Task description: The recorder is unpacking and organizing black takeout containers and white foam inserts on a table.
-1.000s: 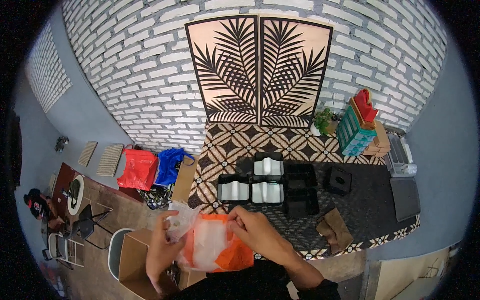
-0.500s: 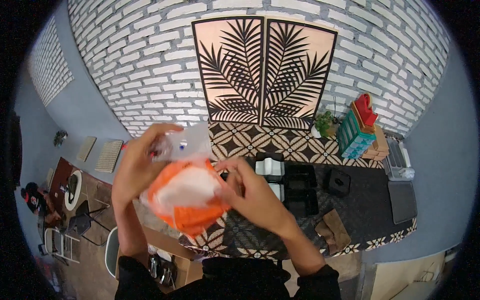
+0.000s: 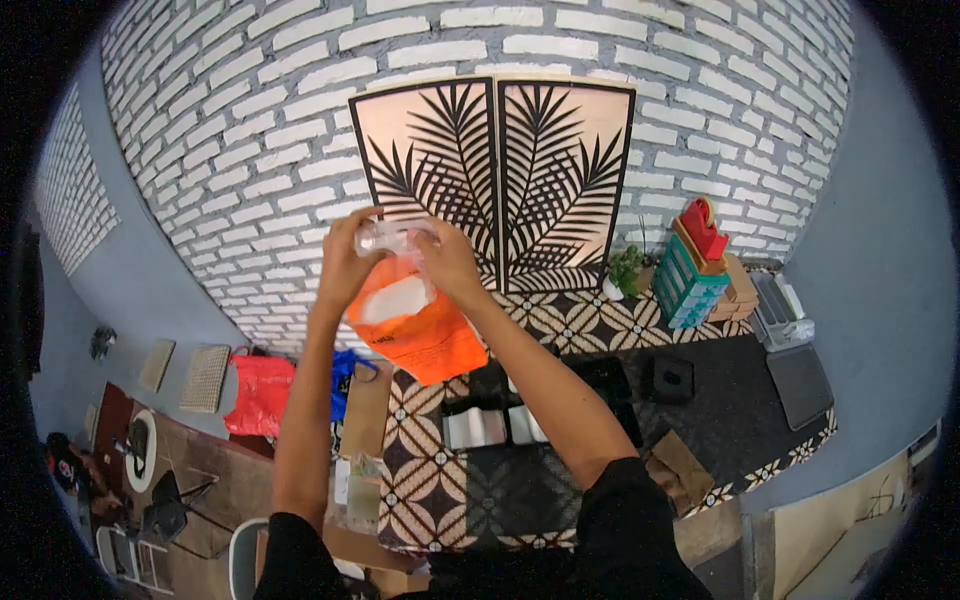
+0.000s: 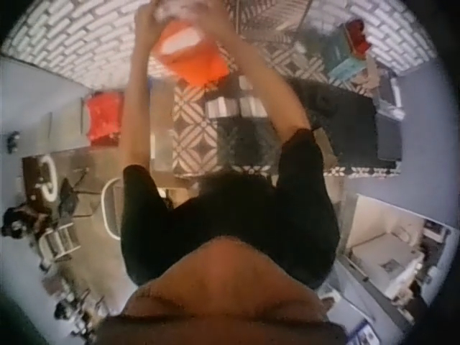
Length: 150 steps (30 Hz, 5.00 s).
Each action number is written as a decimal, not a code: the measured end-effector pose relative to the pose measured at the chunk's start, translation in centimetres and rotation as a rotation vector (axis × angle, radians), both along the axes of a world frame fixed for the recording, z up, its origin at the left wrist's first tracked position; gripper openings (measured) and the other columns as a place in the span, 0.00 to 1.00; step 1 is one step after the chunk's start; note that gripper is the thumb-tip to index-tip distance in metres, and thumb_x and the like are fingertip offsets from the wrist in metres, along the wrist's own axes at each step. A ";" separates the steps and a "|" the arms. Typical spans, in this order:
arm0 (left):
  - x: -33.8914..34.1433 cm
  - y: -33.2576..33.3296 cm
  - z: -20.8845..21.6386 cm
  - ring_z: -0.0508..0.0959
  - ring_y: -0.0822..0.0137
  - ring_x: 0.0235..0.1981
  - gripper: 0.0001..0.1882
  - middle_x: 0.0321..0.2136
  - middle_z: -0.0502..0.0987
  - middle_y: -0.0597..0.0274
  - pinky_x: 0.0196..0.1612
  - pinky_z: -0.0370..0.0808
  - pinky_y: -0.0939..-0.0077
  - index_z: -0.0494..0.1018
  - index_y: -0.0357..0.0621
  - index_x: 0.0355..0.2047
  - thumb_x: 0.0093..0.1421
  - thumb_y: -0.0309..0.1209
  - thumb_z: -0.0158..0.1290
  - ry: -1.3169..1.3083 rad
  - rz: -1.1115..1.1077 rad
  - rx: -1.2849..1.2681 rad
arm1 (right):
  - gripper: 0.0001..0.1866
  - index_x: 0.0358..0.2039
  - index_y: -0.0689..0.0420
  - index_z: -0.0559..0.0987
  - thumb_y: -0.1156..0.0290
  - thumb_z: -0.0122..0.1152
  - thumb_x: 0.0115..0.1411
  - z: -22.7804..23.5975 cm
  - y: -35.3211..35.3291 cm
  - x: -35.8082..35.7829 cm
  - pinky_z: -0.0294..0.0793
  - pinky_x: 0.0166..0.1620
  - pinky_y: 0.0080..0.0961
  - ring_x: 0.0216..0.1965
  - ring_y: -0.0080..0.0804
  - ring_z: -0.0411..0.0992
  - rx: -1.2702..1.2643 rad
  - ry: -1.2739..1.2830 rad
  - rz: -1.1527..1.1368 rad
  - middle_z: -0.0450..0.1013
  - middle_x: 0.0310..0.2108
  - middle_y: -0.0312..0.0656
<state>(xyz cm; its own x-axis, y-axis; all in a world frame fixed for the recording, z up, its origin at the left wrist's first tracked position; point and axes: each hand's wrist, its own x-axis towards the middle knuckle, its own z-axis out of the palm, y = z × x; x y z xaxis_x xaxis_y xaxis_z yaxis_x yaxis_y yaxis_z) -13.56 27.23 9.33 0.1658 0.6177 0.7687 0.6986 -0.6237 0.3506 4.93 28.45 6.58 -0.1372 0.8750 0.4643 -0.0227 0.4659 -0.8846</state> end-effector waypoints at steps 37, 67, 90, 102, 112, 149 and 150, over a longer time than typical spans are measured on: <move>6.4 16.0 -23.8 0.62 0.48 0.62 0.56 0.62 0.57 0.44 0.56 0.72 0.53 0.42 0.55 0.69 0.50 0.42 0.69 -0.753 -0.391 -0.958 | 0.26 0.56 0.64 0.68 0.65 0.62 0.60 -12.0 11.8 11.4 0.70 0.53 0.35 0.52 0.47 0.69 0.113 -0.701 -0.272 0.67 0.52 0.53; 10.3 9.3 -20.6 0.63 0.58 0.62 0.59 0.63 0.57 0.49 0.61 0.68 0.65 0.39 0.45 0.69 0.45 0.23 0.69 -0.742 -0.565 -0.775 | 0.25 0.60 0.61 0.65 0.79 0.52 0.62 -13.0 4.0 13.8 0.60 0.62 0.37 0.59 0.48 0.62 0.103 -0.245 -0.430 0.70 0.52 0.51; 10.3 7.8 -20.8 0.61 0.58 0.63 0.59 0.63 0.56 0.51 0.64 0.63 0.62 0.43 0.44 0.68 0.42 0.30 0.73 -0.562 -0.493 -0.695 | 0.37 0.59 0.59 0.66 0.68 0.70 0.49 -8.1 4.8 11.4 0.60 0.60 0.42 0.59 0.45 0.63 0.386 -1.180 -0.088 0.67 0.55 0.48; 10.3 7.3 -20.9 0.66 0.57 0.60 0.60 0.62 0.58 0.52 0.60 0.69 0.63 0.44 0.45 0.68 0.42 0.28 0.73 -0.514 -0.425 -0.699 | 0.37 0.63 0.56 0.63 0.61 0.64 0.54 -3.2 6.6 10.7 0.67 0.56 0.43 0.54 0.49 0.70 -0.103 -1.247 0.366 0.69 0.56 0.52; 10.6 7.2 -21.3 0.63 0.56 0.62 0.60 0.63 0.57 0.49 0.62 0.67 0.63 0.44 0.44 0.68 0.42 0.27 0.73 -0.586 -0.464 -0.729 | 0.26 0.56 0.59 0.71 0.71 0.60 0.55 -4.1 10.0 11.5 0.68 0.56 0.39 0.53 0.52 0.71 0.035 -1.168 0.341 0.73 0.49 0.56; 10.4 8.4 -24.8 0.63 0.55 0.63 0.62 0.61 0.55 0.48 0.64 0.66 0.61 0.44 0.41 0.68 0.39 0.28 0.74 -0.598 -0.470 -0.656 | 0.32 0.55 0.62 0.70 0.67 0.64 0.49 -1.6 8.1 10.4 0.69 0.55 0.37 0.51 0.51 0.71 -0.066 -1.252 0.395 0.73 0.48 0.54; 10.6 8.4 -24.1 0.62 0.55 0.63 0.61 0.62 0.55 0.49 0.64 0.65 0.61 0.44 0.42 0.68 0.39 0.28 0.74 -0.598 -0.475 -0.677 | 0.31 0.54 0.63 0.71 0.65 0.65 0.48 -1.7 8.6 10.6 0.69 0.55 0.37 0.50 0.51 0.71 -0.034 -1.273 0.382 0.73 0.48 0.54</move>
<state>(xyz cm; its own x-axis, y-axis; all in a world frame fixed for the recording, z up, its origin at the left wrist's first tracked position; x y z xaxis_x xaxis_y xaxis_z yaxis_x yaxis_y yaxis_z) -2.98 35.60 -14.80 0.2098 0.9239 0.3200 0.0251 -0.3323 0.9428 15.58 37.02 4.86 -0.6949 0.6932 -0.1914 0.7007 0.5928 -0.3971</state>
